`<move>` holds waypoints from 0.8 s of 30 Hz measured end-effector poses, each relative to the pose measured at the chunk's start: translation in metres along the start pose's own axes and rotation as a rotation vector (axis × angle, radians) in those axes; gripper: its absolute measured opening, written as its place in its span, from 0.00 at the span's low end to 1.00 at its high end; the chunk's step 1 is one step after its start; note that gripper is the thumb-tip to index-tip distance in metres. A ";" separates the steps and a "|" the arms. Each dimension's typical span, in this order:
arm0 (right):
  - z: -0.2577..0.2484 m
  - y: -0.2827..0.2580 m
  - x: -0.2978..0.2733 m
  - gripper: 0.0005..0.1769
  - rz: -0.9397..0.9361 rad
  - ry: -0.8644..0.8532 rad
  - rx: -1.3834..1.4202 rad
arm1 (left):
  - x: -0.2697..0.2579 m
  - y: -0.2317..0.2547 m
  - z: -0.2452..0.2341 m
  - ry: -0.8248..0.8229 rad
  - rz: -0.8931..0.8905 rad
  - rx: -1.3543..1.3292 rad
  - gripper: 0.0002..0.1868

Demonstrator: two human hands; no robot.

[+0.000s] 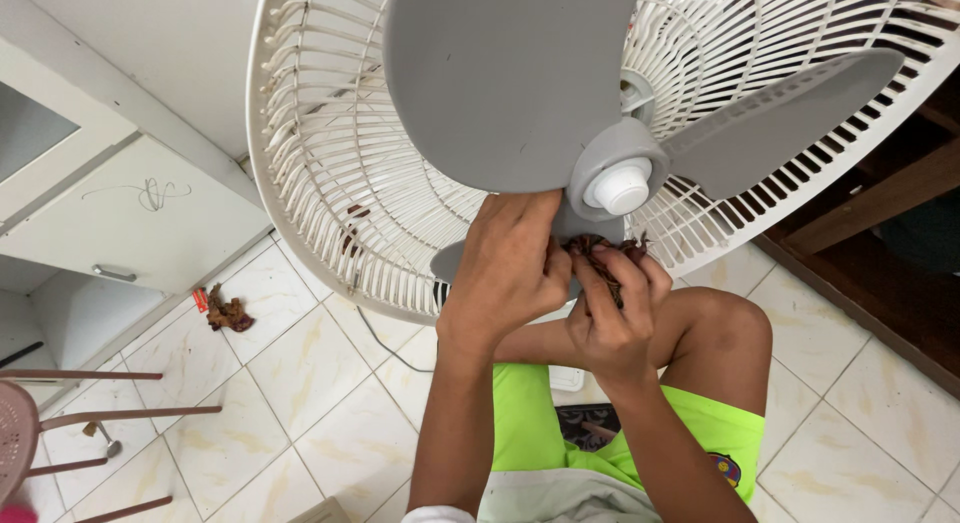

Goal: The person wipes the blades and motor housing of a standing electric fan using a cloth. They rotate the fan head to reach different areas and continue wiping the front grille and control panel.

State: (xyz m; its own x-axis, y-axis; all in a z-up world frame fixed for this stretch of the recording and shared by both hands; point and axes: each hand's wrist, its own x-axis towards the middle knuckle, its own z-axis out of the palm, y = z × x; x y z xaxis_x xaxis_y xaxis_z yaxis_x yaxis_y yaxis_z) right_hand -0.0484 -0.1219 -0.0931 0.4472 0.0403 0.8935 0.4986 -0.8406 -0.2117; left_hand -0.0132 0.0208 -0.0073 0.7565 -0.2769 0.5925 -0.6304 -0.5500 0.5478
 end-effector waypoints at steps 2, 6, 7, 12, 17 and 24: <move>-0.008 0.006 0.002 0.22 0.093 0.009 0.003 | -0.002 -0.003 0.002 0.025 0.022 -0.095 0.27; -0.016 0.010 0.015 0.22 0.163 0.004 -0.070 | -0.009 -0.008 0.006 -0.012 -0.036 -0.455 0.19; -0.013 0.007 0.015 0.21 0.142 -0.009 -0.050 | -0.009 -0.008 0.012 0.070 -0.041 -0.419 0.18; 0.008 0.002 0.008 0.19 -0.068 -0.119 0.117 | -0.006 -0.009 0.040 0.307 -0.158 -0.364 0.16; -0.011 0.027 0.015 0.19 0.067 0.019 0.012 | -0.008 -0.014 0.055 0.337 -0.138 -0.523 0.13; 0.018 0.010 -0.006 0.14 0.066 0.008 0.044 | -0.007 -0.010 0.052 0.327 -0.152 -0.532 0.12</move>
State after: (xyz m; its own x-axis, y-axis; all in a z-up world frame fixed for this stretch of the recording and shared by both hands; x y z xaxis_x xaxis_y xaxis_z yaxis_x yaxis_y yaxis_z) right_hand -0.0332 -0.1212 -0.1078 0.4747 -0.0190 0.8799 0.5005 -0.8166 -0.2877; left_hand -0.0032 -0.0126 -0.0478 0.8048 0.0745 0.5888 -0.5843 -0.0753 0.8081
